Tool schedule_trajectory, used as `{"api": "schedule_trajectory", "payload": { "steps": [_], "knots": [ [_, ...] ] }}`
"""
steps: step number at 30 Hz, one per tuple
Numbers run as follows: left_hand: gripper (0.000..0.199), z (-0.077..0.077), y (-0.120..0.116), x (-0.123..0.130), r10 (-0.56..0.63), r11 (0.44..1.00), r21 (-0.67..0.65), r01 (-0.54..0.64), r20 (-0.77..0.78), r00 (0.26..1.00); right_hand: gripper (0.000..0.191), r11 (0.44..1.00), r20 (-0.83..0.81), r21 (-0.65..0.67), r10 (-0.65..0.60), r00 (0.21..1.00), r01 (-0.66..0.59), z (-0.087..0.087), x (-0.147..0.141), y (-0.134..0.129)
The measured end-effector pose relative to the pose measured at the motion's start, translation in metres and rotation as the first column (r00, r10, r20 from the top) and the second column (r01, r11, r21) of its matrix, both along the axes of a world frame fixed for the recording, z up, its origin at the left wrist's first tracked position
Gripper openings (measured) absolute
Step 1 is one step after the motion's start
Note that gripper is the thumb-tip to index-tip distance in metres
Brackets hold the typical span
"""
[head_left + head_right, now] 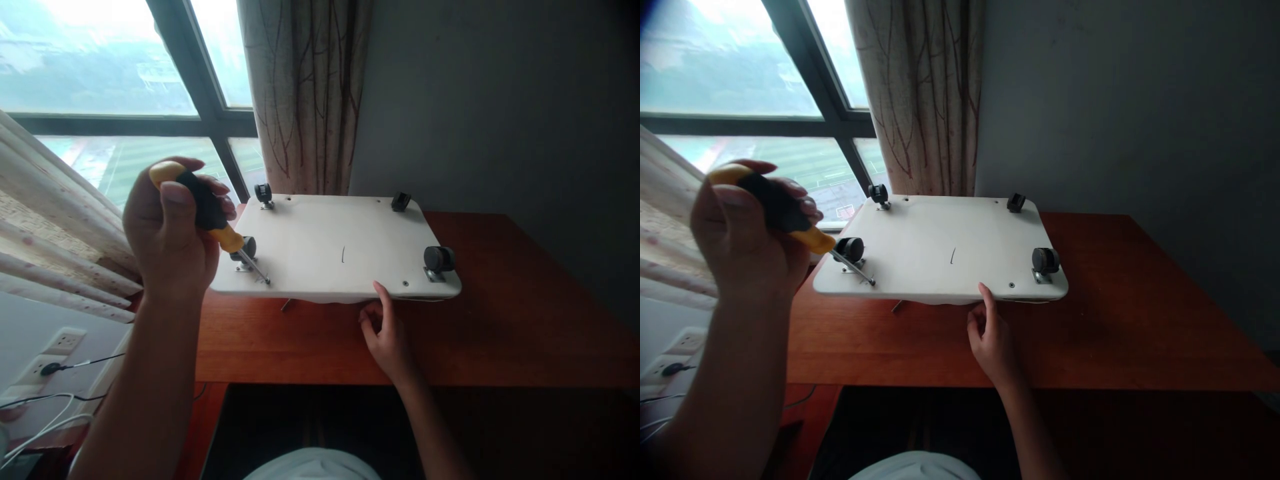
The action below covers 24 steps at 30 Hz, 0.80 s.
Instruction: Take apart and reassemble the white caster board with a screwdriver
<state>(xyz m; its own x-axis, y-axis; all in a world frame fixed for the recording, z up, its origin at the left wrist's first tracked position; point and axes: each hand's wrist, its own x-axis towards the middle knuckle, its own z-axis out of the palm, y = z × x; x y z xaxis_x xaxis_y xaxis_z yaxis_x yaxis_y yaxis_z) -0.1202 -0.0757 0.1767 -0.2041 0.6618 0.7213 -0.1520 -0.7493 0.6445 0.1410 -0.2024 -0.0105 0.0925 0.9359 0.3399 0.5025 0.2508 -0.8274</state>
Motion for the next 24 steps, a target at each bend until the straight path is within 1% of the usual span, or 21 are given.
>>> {"api": "schedule_trajectory", "payload": {
  "steps": [2,4,7,10,14,16,18,20,22,24],
  "knots": [
    [0.048,0.000,-0.002,0.001,-0.067,0.998,0.000,0.067,-0.016,0.998,0.063,1.000,0.004,0.003,-0.004,1.000,0.004,0.001,0.000,0.000],
    [0.049,0.001,-0.004,0.003,-0.104,0.995,-0.010,0.104,-0.029,0.994,0.063,1.000,0.005,-0.002,-0.007,1.000,0.007,0.001,0.000,0.000],
    [0.040,0.004,-0.007,0.006,-0.138,0.989,-0.056,0.136,-0.029,0.990,0.062,1.000,0.002,-0.013,-0.005,1.000,0.006,0.001,-0.001,0.000],
    [0.033,0.007,-0.008,0.007,-0.195,0.976,-0.099,0.195,0.014,0.981,0.062,1.000,-0.003,-0.010,-0.007,1.000,0.007,0.000,-0.001,0.000],
    [0.033,0.009,-0.008,0.007,-0.234,0.970,-0.053,0.235,0.027,0.972,0.062,1.000,0.000,-0.010,-0.007,1.000,0.007,-0.002,0.000,0.000],
    [0.034,0.011,-0.009,0.009,-0.268,0.959,-0.088,0.270,0.034,0.963,0.062,1.000,0.001,-0.010,-0.008,1.000,0.008,-0.001,0.000,0.000],
    [0.032,0.014,-0.011,0.013,-0.294,0.942,-0.144,0.303,0.078,0.953,0.062,1.000,0.002,-0.014,-0.010,1.000,0.010,-0.001,0.000,0.000],
    [0.032,0.016,-0.011,0.017,-0.288,0.938,-0.165,0.304,0.112,0.951,0.062,1.000,0.003,-0.017,-0.007,1.000,0.007,0.000,0.000,0.000],
    [0.034,0.018,-0.011,0.020,-0.265,0.947,-0.161,0.277,0.093,0.960,0.062,1.000,0.002,-0.013,-0.004,1.000,0.004,0.001,-0.001,-0.001],
    [0.034,0.018,-0.009,0.020,-0.269,0.949,-0.153,0.275,0.058,0.961,0.062,1.000,0.002,-0.010,-0.001,1.000,0.001,0.001,-0.001,-0.001]
  ]
}}
